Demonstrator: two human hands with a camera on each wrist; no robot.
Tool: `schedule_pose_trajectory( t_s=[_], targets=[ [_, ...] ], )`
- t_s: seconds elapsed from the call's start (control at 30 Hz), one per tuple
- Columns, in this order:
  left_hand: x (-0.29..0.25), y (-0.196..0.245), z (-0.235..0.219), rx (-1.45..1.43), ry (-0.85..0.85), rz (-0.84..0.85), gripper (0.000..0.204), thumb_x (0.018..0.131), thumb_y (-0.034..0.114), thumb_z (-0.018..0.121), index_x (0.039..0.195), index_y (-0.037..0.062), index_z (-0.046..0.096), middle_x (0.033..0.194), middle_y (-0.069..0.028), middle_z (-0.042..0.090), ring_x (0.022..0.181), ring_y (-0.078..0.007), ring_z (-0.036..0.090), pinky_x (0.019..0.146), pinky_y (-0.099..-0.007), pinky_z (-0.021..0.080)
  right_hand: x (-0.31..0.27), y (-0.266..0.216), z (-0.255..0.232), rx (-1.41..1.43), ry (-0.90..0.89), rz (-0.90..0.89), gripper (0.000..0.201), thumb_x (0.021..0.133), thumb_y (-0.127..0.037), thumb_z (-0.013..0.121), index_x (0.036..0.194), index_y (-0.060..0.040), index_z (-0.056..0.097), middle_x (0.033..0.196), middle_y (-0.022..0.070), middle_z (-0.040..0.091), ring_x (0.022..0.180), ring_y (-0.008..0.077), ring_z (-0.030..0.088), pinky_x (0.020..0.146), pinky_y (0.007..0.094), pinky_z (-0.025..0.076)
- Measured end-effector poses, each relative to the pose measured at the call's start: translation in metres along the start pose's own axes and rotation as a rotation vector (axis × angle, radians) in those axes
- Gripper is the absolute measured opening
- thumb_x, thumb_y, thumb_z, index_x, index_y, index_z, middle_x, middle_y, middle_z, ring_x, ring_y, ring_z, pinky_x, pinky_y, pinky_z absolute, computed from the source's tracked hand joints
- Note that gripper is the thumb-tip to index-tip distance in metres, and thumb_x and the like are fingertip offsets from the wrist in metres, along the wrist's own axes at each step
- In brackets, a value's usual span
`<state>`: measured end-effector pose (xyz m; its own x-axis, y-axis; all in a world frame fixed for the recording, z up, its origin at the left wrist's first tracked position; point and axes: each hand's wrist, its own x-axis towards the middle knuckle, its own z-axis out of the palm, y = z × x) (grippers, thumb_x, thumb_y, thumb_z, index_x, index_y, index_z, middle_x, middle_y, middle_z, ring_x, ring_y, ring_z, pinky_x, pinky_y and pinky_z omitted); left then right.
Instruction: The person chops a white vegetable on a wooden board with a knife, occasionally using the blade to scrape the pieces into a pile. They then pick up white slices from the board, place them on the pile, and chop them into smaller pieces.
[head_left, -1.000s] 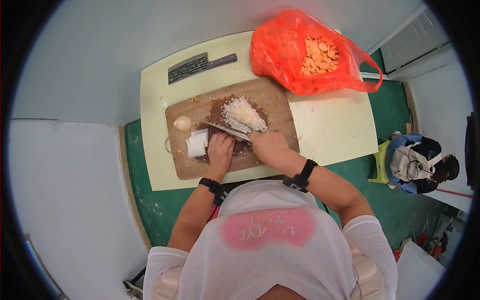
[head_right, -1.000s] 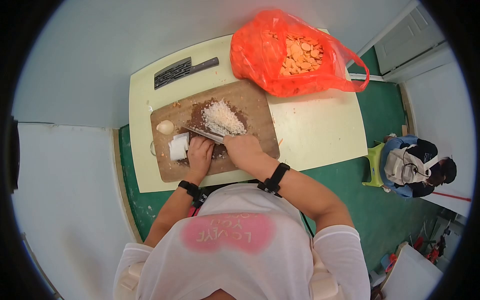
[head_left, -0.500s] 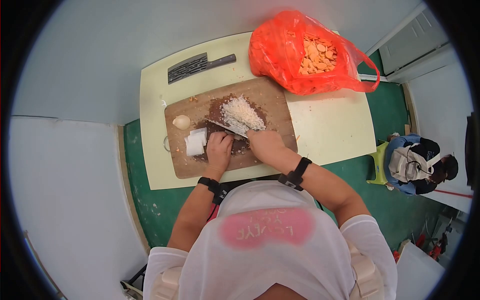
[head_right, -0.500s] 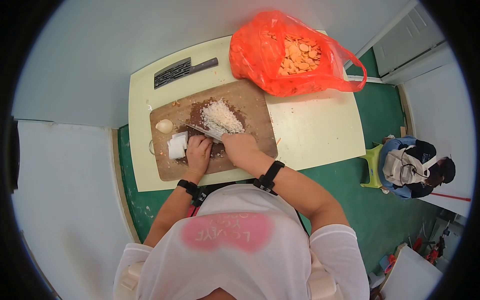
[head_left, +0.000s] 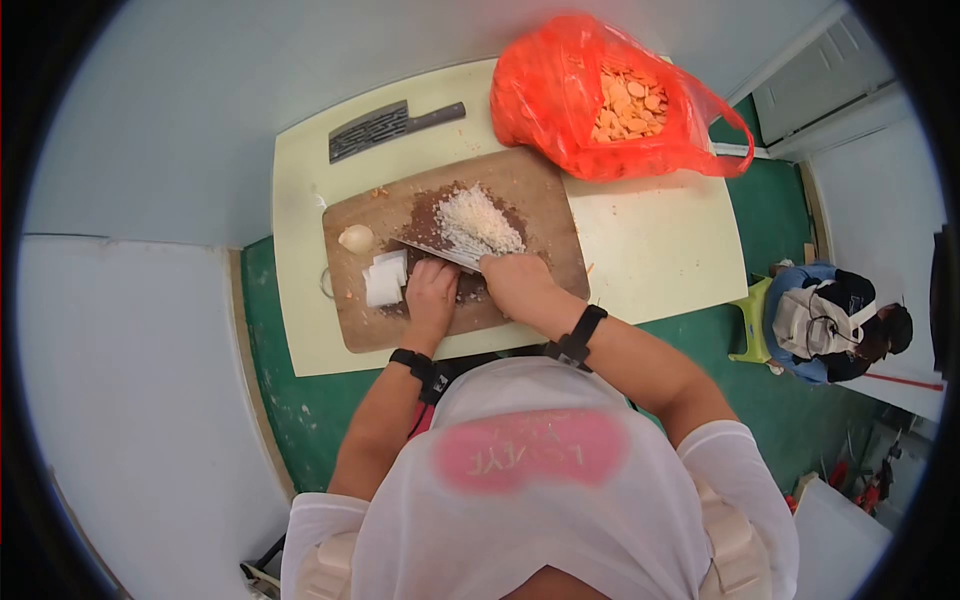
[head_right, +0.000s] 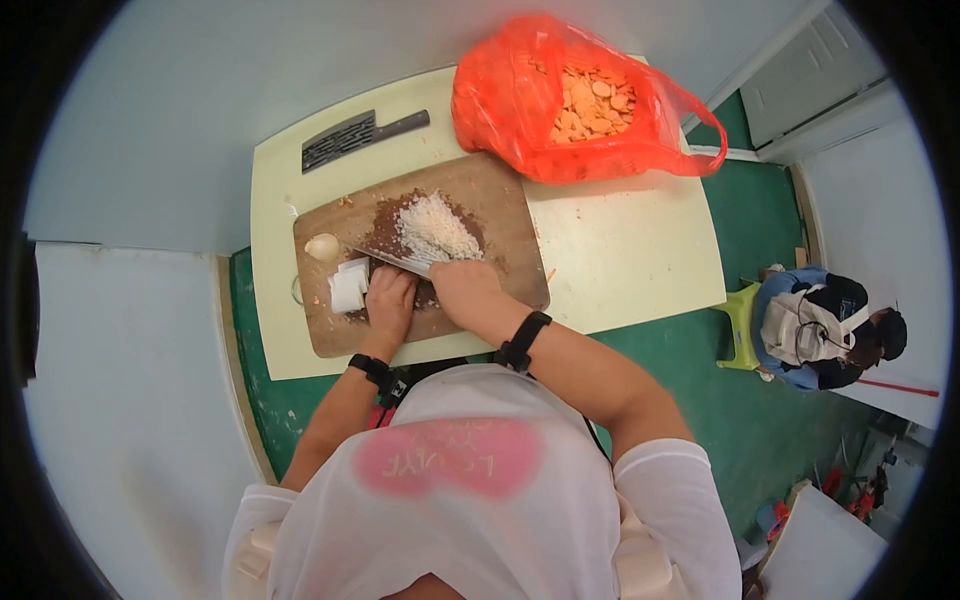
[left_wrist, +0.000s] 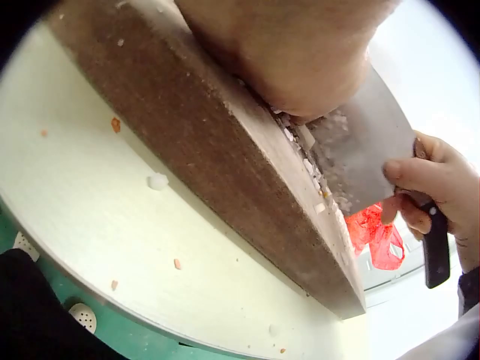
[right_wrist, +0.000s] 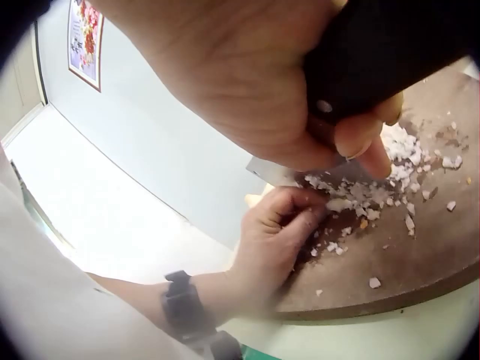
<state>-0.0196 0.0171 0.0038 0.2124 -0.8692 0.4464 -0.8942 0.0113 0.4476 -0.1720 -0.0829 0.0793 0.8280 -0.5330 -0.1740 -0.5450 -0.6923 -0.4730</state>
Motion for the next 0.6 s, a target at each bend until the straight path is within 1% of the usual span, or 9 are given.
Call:
schedule_pose_trajectory(
  t_s=[0.07, 0.13, 0.23, 0.33, 0.6],
  targets=[
    [-0.003, -0.002, 0.001, -0.002, 0.023, 0.018, 0.012, 0.073, 0.004, 0.068, 0.084, 0.0026, 0.065, 0.089, -0.0118, 0.061, 0.088, -0.0325, 0.057, 0.078, -0.0394, 0.048, 0.0, 0.003, 0.004, 0.015, 0.0, 0.015, 0.014, 0.082, -0.008, 0.053, 0.092, -0.0014, 0.06, 0.077, 0.0203, 0.067, 0.074, 0.0353, 0.068, 0.065, 0.0454, 0.053],
    [-0.002, -0.001, 0.002, -0.009, 0.051, 0.018, 0.012, 0.072, 0.005, 0.068, 0.084, 0.0046, 0.063, 0.09, -0.0097, 0.061, 0.089, -0.0309, 0.058, 0.078, -0.0386, 0.049, -0.001, 0.003, -0.003, 0.028, -0.002, 0.035, 0.014, 0.082, -0.008, 0.053, 0.091, -0.0013, 0.06, 0.077, 0.0204, 0.067, 0.074, 0.0353, 0.068, 0.065, 0.0454, 0.053],
    [-0.003, -0.001, 0.0, -0.015, 0.039, 0.006, 0.014, 0.072, 0.005, 0.069, 0.085, 0.0043, 0.064, 0.091, -0.0102, 0.061, 0.089, -0.0315, 0.058, 0.078, -0.0389, 0.049, -0.011, -0.002, -0.013, 0.002, -0.021, 0.064, 0.014, 0.082, -0.008, 0.052, 0.091, -0.0014, 0.06, 0.077, 0.0205, 0.067, 0.073, 0.0354, 0.068, 0.065, 0.0456, 0.053],
    [-0.003, -0.002, 0.001, 0.0, 0.039, 0.003, 0.014, 0.072, 0.004, 0.068, 0.085, 0.004, 0.064, 0.09, -0.0104, 0.061, 0.088, -0.0315, 0.058, 0.078, -0.0391, 0.049, -0.014, -0.003, -0.017, -0.023, -0.049, 0.046, 0.013, 0.082, -0.008, 0.052, 0.091, -0.0015, 0.06, 0.077, 0.0206, 0.067, 0.073, 0.0354, 0.068, 0.065, 0.0454, 0.053],
    [-0.005, -0.004, 0.002, -0.004, 0.015, 0.003, 0.013, 0.072, 0.004, 0.067, 0.085, 0.004, 0.064, 0.09, -0.0105, 0.061, 0.088, -0.0311, 0.058, 0.077, -0.0388, 0.049, -0.007, -0.002, -0.005, 0.021, 0.025, 0.011, 0.012, 0.081, -0.009, 0.054, 0.086, -0.0029, 0.062, 0.076, 0.0197, 0.067, 0.072, 0.0353, 0.067, 0.064, 0.0452, 0.054]
  ],
)
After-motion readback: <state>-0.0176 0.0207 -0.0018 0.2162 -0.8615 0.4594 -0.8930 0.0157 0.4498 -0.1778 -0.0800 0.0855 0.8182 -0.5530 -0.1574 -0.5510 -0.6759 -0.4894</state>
